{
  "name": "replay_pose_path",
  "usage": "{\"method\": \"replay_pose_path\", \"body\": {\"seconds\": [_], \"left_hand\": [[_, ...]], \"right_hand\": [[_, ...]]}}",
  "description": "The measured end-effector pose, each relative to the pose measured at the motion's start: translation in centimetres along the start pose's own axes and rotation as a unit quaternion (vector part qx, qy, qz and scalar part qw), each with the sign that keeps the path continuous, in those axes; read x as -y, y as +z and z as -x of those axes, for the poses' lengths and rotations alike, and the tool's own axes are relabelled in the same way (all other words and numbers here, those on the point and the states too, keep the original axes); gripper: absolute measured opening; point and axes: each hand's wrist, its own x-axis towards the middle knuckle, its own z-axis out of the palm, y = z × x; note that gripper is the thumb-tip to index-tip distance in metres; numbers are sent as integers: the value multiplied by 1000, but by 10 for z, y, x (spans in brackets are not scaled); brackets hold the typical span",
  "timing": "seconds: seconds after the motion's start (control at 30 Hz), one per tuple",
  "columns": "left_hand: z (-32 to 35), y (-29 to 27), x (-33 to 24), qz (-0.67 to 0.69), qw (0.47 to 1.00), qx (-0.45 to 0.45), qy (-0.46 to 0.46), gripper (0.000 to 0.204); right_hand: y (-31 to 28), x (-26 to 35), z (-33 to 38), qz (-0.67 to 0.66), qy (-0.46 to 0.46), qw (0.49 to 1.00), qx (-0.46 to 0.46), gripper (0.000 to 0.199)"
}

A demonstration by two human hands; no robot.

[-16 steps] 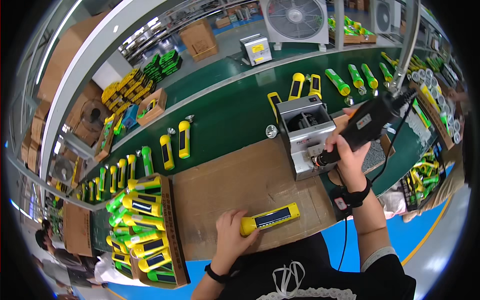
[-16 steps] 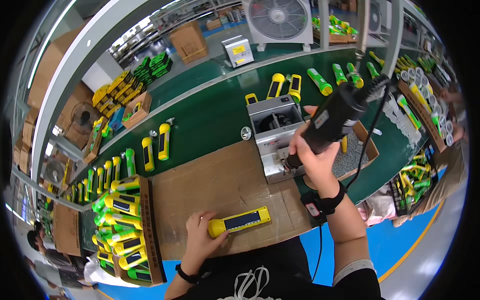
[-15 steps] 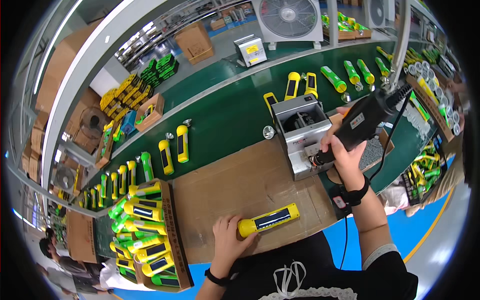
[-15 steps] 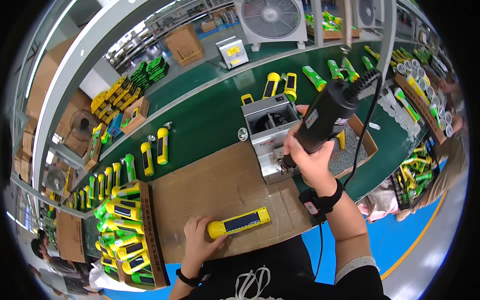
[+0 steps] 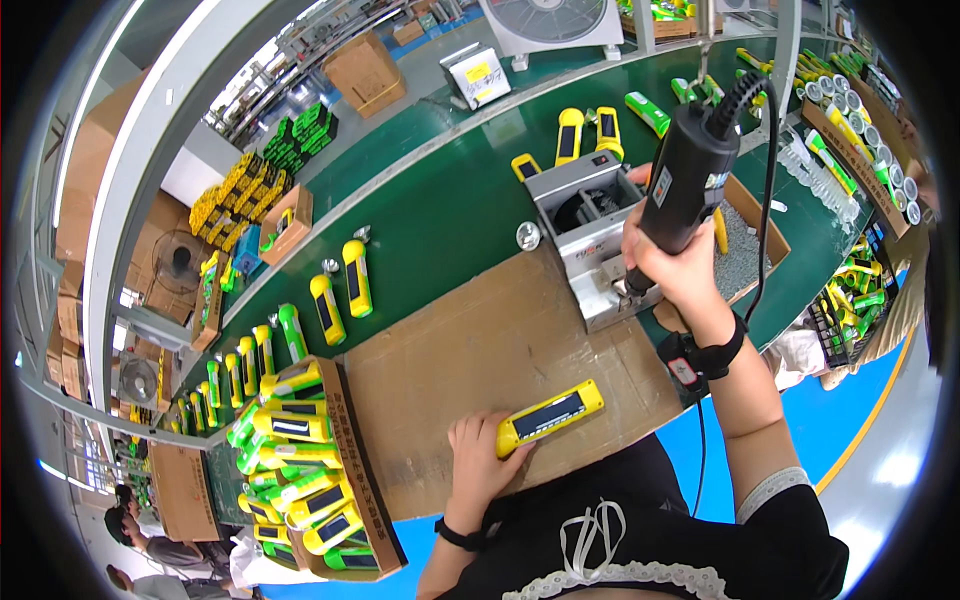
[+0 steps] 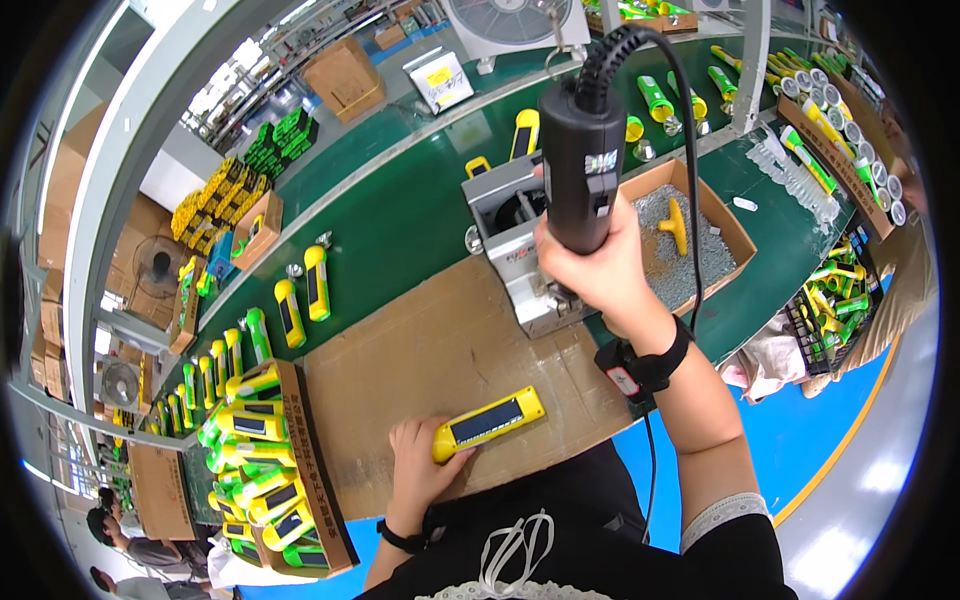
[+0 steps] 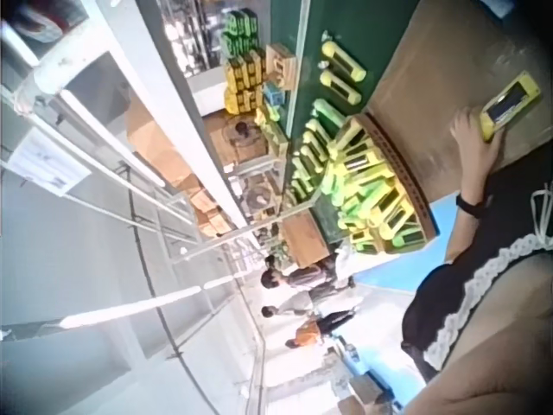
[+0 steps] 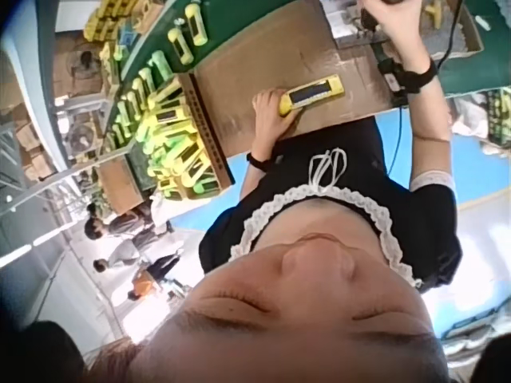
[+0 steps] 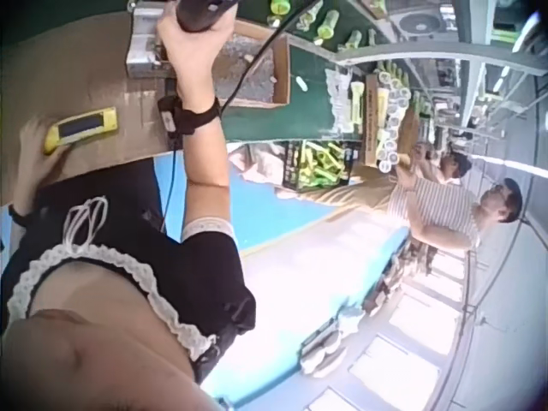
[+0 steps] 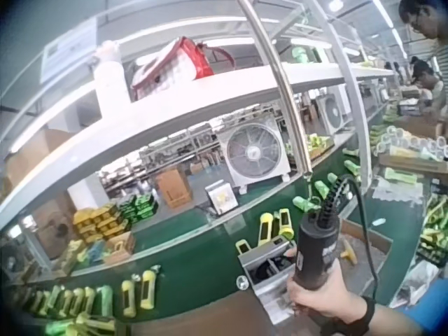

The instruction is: Using an electric screwdriver to assemble yellow and green solar-powered flashlights on an assembly line.

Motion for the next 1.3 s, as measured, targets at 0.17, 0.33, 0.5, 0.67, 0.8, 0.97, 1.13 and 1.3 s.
{"method": "replay_pose_path", "body": {"seconds": [0.17,0.33,0.5,0.67,0.8,0.97,1.13,1.3], "left_hand": [[3,1,7,37,999,-1,-15,43],[12,9,7,70,996,-42,-23,46],[23,16,11,98,991,-83,-34,49],[26,16,12,114,988,-100,-35,50],[25,17,16,121,987,-103,-23,51],[23,15,20,133,985,-110,-26,50],[18,13,19,127,985,-112,-41,50],[16,15,13,129,985,-107,-36,51]], "right_hand": [[28,12,43,-125,78,986,74,58],[79,33,112,-167,53,969,173,63],[107,24,126,-187,50,963,190,63],[120,20,130,-153,66,969,180,59],[129,11,132,-144,51,973,172,56],[143,0,122,-139,64,964,217,49],[152,-16,117,-118,56,950,283,42],[142,-19,114,-83,32,941,327,45]]}}
